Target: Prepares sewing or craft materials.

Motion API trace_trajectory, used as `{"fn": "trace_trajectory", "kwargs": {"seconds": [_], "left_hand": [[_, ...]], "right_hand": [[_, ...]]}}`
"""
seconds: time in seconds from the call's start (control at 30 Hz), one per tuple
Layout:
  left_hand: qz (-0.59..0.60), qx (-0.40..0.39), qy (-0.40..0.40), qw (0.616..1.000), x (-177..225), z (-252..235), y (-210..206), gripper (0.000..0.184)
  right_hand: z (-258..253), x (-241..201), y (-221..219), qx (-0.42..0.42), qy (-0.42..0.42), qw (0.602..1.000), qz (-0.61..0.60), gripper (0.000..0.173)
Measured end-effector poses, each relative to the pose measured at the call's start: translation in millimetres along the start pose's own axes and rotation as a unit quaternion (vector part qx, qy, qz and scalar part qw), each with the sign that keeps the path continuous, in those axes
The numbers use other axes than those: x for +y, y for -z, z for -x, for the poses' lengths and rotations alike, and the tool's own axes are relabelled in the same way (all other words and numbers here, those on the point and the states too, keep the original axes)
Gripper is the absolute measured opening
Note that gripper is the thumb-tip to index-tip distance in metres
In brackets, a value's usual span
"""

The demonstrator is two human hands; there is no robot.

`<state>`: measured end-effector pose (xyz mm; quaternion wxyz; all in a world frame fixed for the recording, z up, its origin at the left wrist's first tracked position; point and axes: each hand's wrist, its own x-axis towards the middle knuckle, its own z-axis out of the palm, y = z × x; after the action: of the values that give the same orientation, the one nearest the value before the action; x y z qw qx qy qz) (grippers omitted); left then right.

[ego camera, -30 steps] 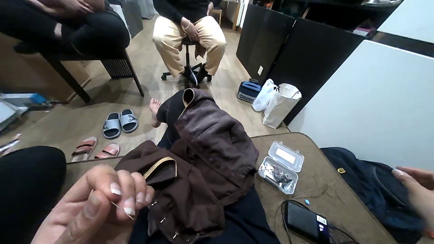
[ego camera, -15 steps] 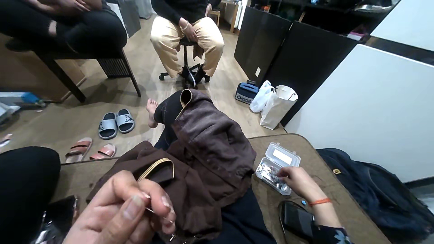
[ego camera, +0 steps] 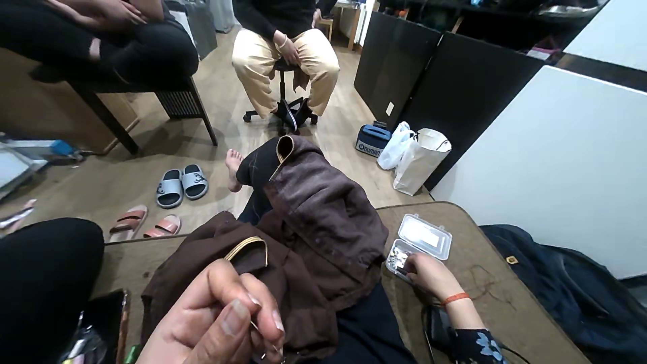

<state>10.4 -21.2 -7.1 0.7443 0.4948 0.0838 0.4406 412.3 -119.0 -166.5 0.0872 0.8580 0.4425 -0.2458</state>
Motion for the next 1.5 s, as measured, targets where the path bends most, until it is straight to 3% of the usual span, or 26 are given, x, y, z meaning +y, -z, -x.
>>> {"fn": "trace_trajectory", "kwargs": {"seconds": [0.17, 0.27, 0.33, 0.4, 0.5, 0.67, 0.9, 1.0, 1.1, 1.2, 1.27, 1.37, 1.5], "left_hand": [[0.004, -0.002, 0.009, 1.0, 1.8, 1.4, 0.2, 0.012], [0.007, 0.005, 0.023, 1.0, 0.7, 3.0, -1.8, 0.012], [0.006, 0.006, 0.032, 0.999, -0.9, 1.9, -2.6, 0.012], [0.003, 0.004, 0.034, 0.999, -2.3, 1.6, -2.7, 0.011], [-0.004, -0.01, 0.026, 1.0, -4.0, 2.7, -1.7, 0.011], [-0.028, -0.013, 0.014, 0.999, -5.3, 2.2, 2.4, 0.011], [-0.029, -0.025, 0.022, 0.999, -7.0, 1.7, 1.5, 0.011], [-0.064, -0.039, 0.028, 0.997, -8.3, 0.2, 0.2, 0.011], [-0.122, -0.071, 0.035, 0.989, -19.1, -2.4, -3.9, 0.011], [-0.169, -0.133, 0.053, 0.975, -38.1, -1.5, -17.5, 0.014], [-0.189, -0.173, 0.06, 0.965, -50.1, -0.6, -24.3, 0.019], [-0.208, -0.133, 0.036, 0.968, -63.1, 0.3, -26.3, 0.016], [-0.206, -0.11, 0.04, 0.972, -68.6, 0.0, -24.0, 0.015]], "right_hand": [[28.6, 3.5, 23.2, 0.036, -0.001, 0.998, -0.047, 0.027], [63.9, 3.8, 46.7, 0.091, 0.091, 0.98, -0.152, 0.027], [82.6, 0.4, 55.7, 0.158, 0.18, 0.944, -0.226, 0.033], [97.9, -13.1, 64.2, 0.219, 0.217, 0.92, -0.241, 0.04], [107.5, -25.3, 73.0, 0.256, 0.202, 0.924, -0.2, 0.047], [94.4, -13.7, 78.8, 0.243, 0.125, 0.942, -0.196, 0.024], [97.4, 24.5, 81.6, 0.39, 0.104, 0.873, -0.275, 0.037], [113.7, 17.9, 90.3, 0.396, 0.134, 0.83, -0.37, 0.029], [134.2, -11.3, 86.6, 0.317, 0.285, 0.8, -0.422, 0.02], [148.5, -66.1, 72.8, 0.205, 0.446, 0.785, -0.379, 0.025], [151.2, -98.0, 62.1, 0.16, 0.509, 0.769, -0.352, 0.025], [152.5, -118.9, 52.1, 0.148, 0.525, 0.752, -0.37, 0.022], [144.9, -118.9, 39.3, 0.181, 0.483, 0.737, -0.436, 0.022]]}}
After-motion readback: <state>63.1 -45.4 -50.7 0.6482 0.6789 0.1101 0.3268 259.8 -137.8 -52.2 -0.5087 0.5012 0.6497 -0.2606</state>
